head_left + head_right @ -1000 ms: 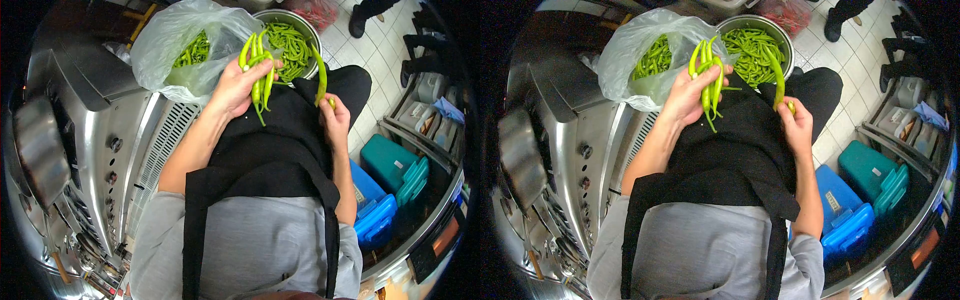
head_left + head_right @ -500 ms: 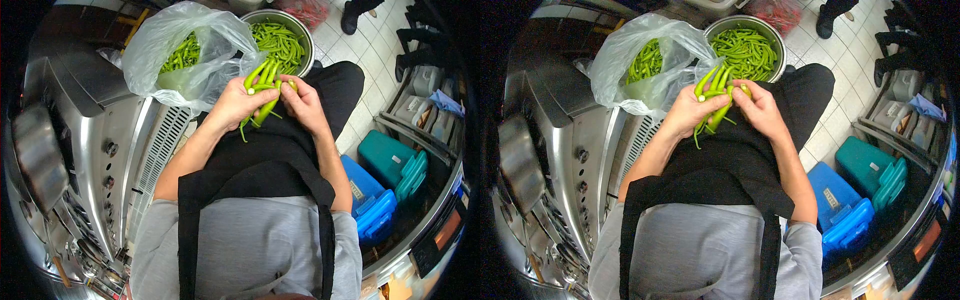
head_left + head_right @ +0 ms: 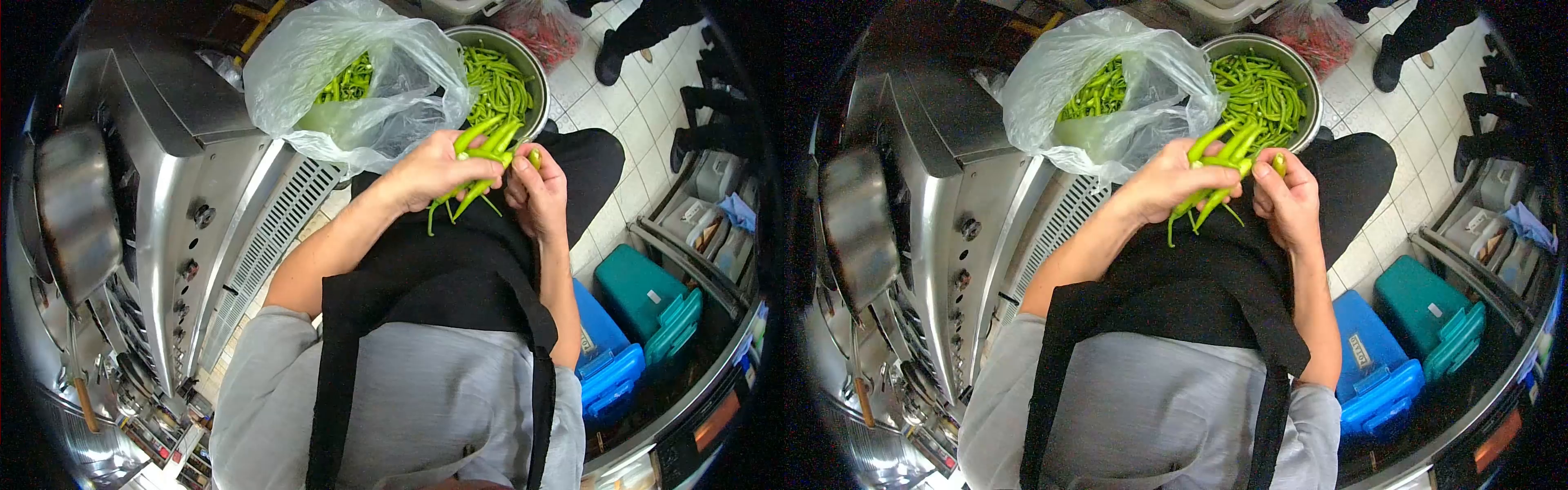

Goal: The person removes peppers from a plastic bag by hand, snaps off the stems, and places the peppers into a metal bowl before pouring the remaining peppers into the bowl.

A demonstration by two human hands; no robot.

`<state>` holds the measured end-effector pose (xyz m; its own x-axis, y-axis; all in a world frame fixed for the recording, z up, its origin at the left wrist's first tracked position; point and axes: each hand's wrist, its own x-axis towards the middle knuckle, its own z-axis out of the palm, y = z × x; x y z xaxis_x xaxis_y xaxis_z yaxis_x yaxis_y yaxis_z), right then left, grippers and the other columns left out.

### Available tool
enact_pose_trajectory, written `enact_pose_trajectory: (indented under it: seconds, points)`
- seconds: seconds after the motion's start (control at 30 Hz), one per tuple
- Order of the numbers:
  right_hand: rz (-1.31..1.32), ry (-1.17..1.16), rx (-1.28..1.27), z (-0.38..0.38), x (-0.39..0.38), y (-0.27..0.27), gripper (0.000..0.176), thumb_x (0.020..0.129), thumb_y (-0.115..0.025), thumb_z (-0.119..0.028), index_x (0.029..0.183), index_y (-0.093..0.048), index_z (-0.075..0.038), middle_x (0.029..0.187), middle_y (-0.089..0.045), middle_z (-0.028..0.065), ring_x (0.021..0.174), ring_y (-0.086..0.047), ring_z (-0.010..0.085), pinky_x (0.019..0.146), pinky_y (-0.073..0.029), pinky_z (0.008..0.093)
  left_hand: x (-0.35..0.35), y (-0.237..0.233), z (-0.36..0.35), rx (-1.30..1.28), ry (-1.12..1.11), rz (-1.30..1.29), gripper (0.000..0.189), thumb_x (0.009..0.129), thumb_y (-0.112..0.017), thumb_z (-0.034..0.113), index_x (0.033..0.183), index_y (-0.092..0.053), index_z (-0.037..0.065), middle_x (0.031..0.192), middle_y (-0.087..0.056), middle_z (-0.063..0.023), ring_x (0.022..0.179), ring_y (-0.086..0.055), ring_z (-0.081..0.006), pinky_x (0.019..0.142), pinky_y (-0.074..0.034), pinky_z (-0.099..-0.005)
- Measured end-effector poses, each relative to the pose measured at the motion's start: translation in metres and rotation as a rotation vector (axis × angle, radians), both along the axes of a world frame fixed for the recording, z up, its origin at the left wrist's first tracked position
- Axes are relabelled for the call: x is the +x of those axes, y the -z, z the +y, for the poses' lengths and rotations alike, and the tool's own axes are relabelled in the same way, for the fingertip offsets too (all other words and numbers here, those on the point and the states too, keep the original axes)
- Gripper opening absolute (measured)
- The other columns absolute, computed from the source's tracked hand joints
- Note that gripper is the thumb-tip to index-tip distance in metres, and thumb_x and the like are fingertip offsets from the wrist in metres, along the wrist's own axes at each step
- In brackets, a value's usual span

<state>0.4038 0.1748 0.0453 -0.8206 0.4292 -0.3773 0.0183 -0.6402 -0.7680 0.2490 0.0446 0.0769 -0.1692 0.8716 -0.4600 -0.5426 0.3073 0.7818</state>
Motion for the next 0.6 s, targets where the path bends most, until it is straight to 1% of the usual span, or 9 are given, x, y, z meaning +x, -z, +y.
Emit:
enact_pose_trajectory:
  seconds: [0.03,0.07,0.17,0.2,0.27,0.33,0.4,0.57,0.6]
  points:
    - [0.016,0.007,-0.068,0.002,0.001,0.0,0.017,0.096,-0.063,-0.014,0.108,-0.059,-0.002,0.068,-0.049,-0.0055,0.049,-0.037,0.003,0.043,-0.03,0.0206,-0.001,-0.003,-0.001,-0.022,-0.058,-0.065,0.031,0.087,-0.071,0.025,0.106,-0.065,0.002,0.083,-0.068,-0.0062,0.071,-0.065,-0.0119,0.056,-0.049,-0.0228]
    - [0.013,0.015,-0.063,0.001,0.002,-0.001,0.017,0.096,-0.063,-0.014,0.108,-0.059,-0.002,0.068,-0.049,-0.0055,0.049,-0.037,0.003,0.043,-0.03,0.0206,-0.003,-0.003,-0.001,-0.067,-0.103,-0.085,0.03,0.088,-0.069,0.025,0.105,-0.065,0.001,0.081,-0.068,-0.0075,0.067,-0.064,-0.0126,0.053,-0.048,-0.0232]
    - [-0.031,0.059,0.159,-0.004,0.004,0.001,0.016,0.096,-0.063,-0.012,0.11,-0.062,-0.004,0.069,-0.049,-0.0058,0.048,-0.038,0.0027,0.043,-0.03,0.02,-0.014,-0.012,-0.007,-0.102,-0.062,-0.171,0.029,0.092,-0.064,0.025,0.108,-0.062,0.001,0.076,-0.065,-0.008,0.057,-0.06,-0.0125,0.043,-0.044,-0.0229]
    - [-0.092,0.012,0.224,-0.002,0.007,-0.006,0.017,0.096,-0.064,-0.011,0.111,-0.064,-0.006,0.075,-0.053,-0.0052,0.055,-0.044,0.003,0.049,-0.035,0.0186,-0.015,-0.013,-0.008,-0.143,-0.06,-0.182,0.03,0.093,-0.064,0.026,0.109,-0.061,0.001,0.075,-0.064,-0.0072,0.057,-0.06,-0.0118,0.042,-0.043,-0.0219]
    - [-0.104,-0.027,0.575,-0.004,0.005,-0.012,0.02,0.093,-0.067,-0.009,0.113,-0.065,-0.005,0.089,-0.06,-0.0002,0.074,-0.056,0.0084,0.066,-0.045,0.0214,-0.016,-0.014,-0.007,-0.154,-0.063,-0.158,0.03,0.093,-0.064,0.027,0.109,-0.061,0.001,0.075,-0.064,-0.0069,0.057,-0.06,-0.0112,0.042,-0.042,-0.0213]
    - [-0.076,-0.028,0.778,-0.003,0.001,-0.018,0.026,0.089,-0.069,-0.006,0.114,-0.065,-0.003,0.106,-0.062,0.0075,0.099,-0.06,0.0171,0.086,-0.047,0.0279,-0.017,-0.018,-0.007,-0.178,-0.04,-0.122,0.029,0.093,-0.064,0.026,0.109,-0.061,0.002,0.074,-0.064,-0.0065,0.056,-0.059,-0.0106,0.041,-0.041,-0.0213]
    - [0.016,-0.015,1.072,-0.002,0.0,-0.02,0.029,0.086,-0.07,-0.005,0.115,-0.065,-0.002,0.112,-0.062,0.0129,0.109,-0.06,0.0239,0.093,-0.047,0.0328,-0.018,-0.017,-0.01,-0.208,-0.011,-0.104,0.029,0.093,-0.065,0.026,0.109,-0.061,0.002,0.074,-0.064,-0.0055,0.056,-0.059,-0.01,0.041,-0.042,-0.0211]
    - [-0.009,-0.014,1.074,-0.005,0.01,-0.014,0.03,0.085,-0.071,-0.004,0.115,-0.065,-0.002,0.112,-0.062,0.0139,0.108,-0.061,0.0257,0.092,-0.047,0.0327,-0.018,-0.019,-0.018,-0.304,-0.008,0.02,0.03,0.093,-0.066,0.027,0.11,-0.063,0.001,0.076,-0.065,-0.0049,0.056,-0.06,-0.0089,0.041,-0.042,-0.0205]
    - [0.009,-0.024,1.095,-0.006,0.011,-0.014,0.03,0.085,-0.071,-0.004,0.115,-0.065,-0.002,0.109,-0.063,0.0136,0.103,-0.062,0.0253,0.088,-0.049,0.0325,-0.017,-0.019,-0.02,-0.316,0.005,0.044,0.031,0.093,-0.066,0.027,0.11,-0.064,0.001,0.076,-0.066,-0.0048,0.056,-0.06,-0.0086,0.041,-0.042,-0.0203]
